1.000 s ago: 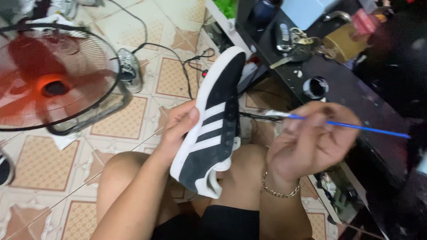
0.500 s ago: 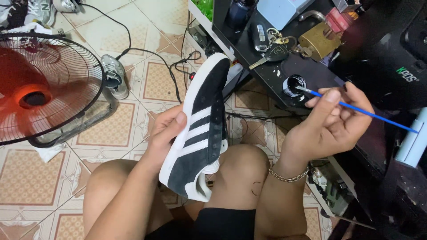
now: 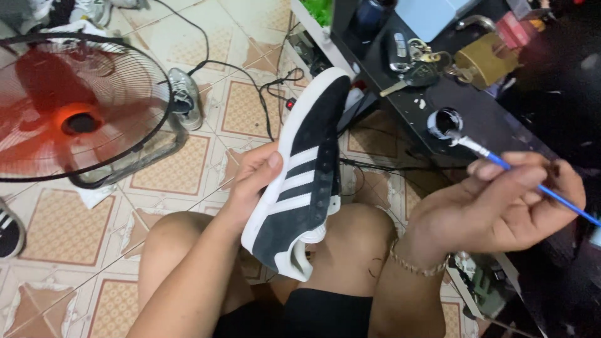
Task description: The person holds a black and white sneaker and uses a small blue paintbrush to apply black paint to the shoe's side stripes and eyelets. The person repeatedly dips the brush into a small container of black paint to reload it while working on the shoe.
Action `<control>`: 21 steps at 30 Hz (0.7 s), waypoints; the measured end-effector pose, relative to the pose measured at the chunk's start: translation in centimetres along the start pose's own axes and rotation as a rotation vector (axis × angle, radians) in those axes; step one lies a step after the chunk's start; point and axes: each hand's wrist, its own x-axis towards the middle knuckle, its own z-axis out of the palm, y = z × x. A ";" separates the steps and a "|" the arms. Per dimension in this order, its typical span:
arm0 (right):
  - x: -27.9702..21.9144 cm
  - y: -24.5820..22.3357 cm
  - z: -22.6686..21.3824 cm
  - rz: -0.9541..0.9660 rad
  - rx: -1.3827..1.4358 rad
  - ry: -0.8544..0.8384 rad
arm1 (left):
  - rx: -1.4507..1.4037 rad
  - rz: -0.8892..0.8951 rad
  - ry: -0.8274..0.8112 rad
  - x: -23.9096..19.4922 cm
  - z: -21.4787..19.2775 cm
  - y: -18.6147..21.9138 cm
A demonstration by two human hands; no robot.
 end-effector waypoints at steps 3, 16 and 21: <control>-1.8 -1.8 1.5 0.138 0.266 -0.013 | -0.020 0.018 -0.015 0.0 0.1 0.1; -5.0 -3.3 3.5 0.386 0.415 -0.287 | 0.005 0.058 -0.053 -0.3 -0.4 0.3; -4.8 -3.2 3.7 0.410 0.409 -0.285 | 0.002 0.049 -0.042 -0.3 -0.3 0.5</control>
